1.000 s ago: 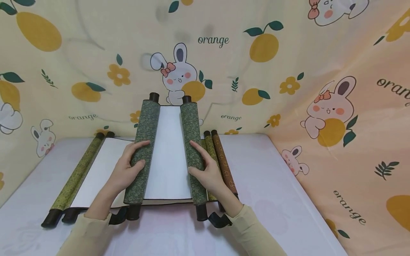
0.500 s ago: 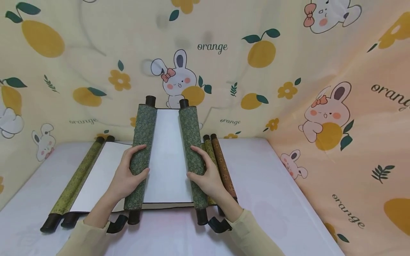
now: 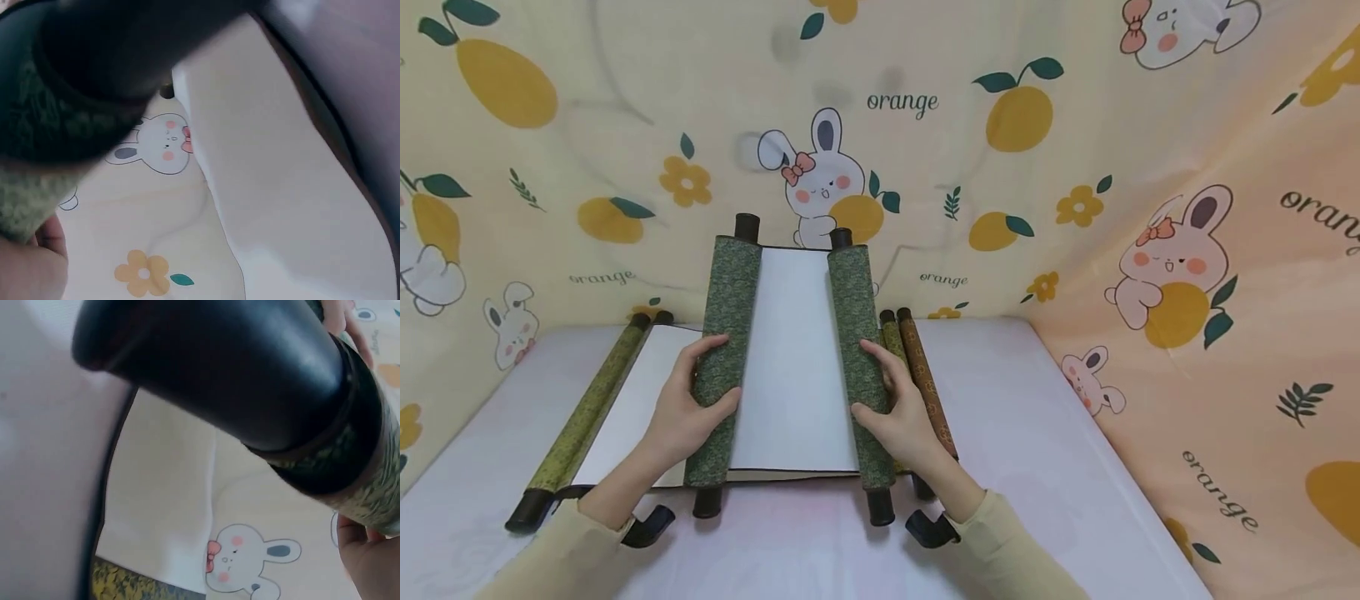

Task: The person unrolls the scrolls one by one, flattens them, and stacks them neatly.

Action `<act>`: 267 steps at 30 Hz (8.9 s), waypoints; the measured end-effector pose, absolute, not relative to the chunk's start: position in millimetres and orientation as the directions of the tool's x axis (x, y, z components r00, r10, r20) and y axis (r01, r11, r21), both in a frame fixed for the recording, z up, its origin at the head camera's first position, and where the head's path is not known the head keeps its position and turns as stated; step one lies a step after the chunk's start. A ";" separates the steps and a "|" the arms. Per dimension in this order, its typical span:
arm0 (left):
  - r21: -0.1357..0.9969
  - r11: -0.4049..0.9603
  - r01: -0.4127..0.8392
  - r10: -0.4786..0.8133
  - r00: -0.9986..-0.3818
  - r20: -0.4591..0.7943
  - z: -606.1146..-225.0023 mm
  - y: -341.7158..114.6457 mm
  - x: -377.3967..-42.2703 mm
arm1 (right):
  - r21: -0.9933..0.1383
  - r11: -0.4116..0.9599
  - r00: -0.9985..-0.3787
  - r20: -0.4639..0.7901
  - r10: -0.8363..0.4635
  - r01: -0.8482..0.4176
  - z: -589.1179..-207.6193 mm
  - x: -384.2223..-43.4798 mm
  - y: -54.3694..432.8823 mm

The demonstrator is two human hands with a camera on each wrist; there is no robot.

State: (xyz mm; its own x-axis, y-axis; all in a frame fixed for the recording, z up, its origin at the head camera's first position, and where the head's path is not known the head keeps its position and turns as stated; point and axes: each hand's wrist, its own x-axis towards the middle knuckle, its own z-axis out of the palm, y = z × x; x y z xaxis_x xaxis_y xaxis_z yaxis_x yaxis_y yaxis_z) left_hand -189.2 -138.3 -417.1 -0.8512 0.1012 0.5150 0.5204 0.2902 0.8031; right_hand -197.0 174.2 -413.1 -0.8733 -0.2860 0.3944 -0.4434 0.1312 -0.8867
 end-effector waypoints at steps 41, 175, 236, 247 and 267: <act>0.823 0.365 0.435 0.038 -0.890 0.454 -420.8 -157.7 -184.9 | -0.869 0.310 -0.920 0.336 -0.203 -0.386 -418.4 -190.9 177.7; 0.550 0.703 0.450 -0.002 -0.772 0.635 -407.9 -281.2 -165.6 | -0.834 0.373 -0.912 0.391 -0.122 -0.407 -412.8 -201.5 262.5; 0.446 0.819 0.360 0.124 -0.871 0.476 -396.9 -356.7 -180.3 | -0.852 0.421 -0.945 0.232 -0.230 -0.312 -409.9 -227.2 258.4; 0.451 0.857 0.250 0.133 -0.953 0.274 -395.1 -374.1 -205.8 | -0.794 0.540 -0.950 0.148 -0.274 -0.279 -416.8 -265.2 242.7; 0.424 0.888 0.180 0.163 -0.984 0.075 -416.7 -397.7 -226.5 | -0.737 0.636 -0.923 -0.047 -0.383 -0.226 -432.3 -305.8 224.5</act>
